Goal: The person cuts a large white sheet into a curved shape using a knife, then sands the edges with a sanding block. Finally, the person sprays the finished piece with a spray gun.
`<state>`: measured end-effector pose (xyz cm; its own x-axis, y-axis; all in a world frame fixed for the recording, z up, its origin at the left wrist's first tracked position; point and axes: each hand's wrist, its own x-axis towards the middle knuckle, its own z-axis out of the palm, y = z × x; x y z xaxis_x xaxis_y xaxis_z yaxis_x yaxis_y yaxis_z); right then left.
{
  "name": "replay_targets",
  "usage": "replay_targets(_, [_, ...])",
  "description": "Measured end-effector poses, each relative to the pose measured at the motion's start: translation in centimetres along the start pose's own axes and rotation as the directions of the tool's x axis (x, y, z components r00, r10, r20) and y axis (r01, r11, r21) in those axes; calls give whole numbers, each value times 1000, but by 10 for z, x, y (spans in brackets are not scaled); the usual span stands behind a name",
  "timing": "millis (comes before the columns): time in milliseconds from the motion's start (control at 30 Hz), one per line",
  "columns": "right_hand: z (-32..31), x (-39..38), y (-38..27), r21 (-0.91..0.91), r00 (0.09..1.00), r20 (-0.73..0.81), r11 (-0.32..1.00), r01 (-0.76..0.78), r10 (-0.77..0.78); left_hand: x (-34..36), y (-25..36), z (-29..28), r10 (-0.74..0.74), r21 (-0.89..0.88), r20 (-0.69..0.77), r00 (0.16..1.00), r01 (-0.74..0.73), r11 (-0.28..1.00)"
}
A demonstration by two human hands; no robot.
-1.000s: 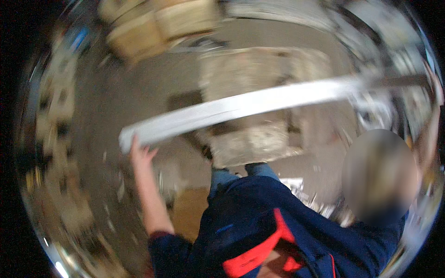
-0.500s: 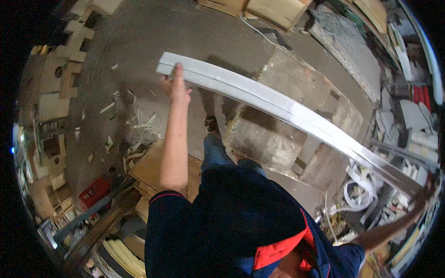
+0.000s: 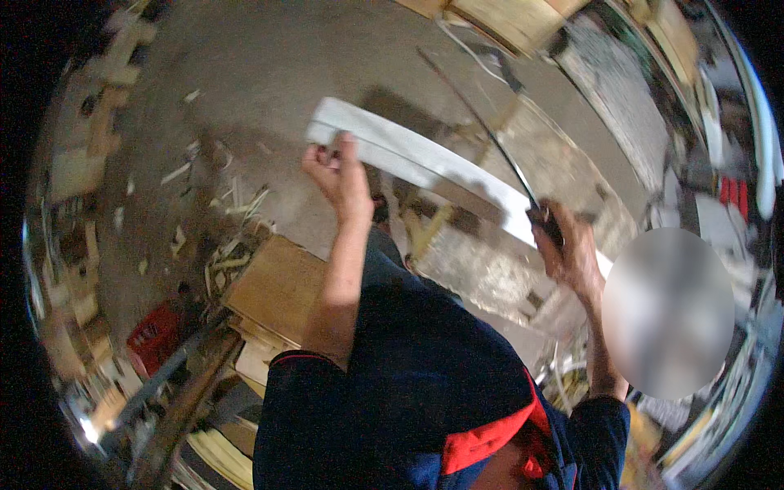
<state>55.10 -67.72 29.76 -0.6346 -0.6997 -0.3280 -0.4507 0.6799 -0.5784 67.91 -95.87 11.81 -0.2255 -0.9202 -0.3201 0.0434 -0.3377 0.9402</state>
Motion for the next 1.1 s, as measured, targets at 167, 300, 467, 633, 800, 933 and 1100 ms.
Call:
replay_targets(167, [44,27,-15,34,985,46,985,167,-168,22,-1,-10,163,60,34,986,-165,984])
replay_targets(300, [58,46,-21,-114,965,154,966,231,-213,24,7,-9,284,198,7,959,-280,939])
replay_targets(467, [66,66,-29,-225,926,197,904,364,-323,24,8,3,409,182,-60,911,-393,902])
replay_targets(633, [65,76,-28,-273,900,218,862,427,-377,28,7,3,447,236,-54,893,-423,875])
replay_targets(800, [63,80,-25,-314,903,254,853,417,-347,36,10,7,450,283,-106,887,-407,869])
replay_targets(933, [62,81,-23,-330,899,268,844,423,-345,39,14,8,416,252,-128,900,-376,892])
replay_targets(1100, [60,82,-24,-329,895,272,840,432,-353,42,17,8,425,330,-141,894,-362,872])
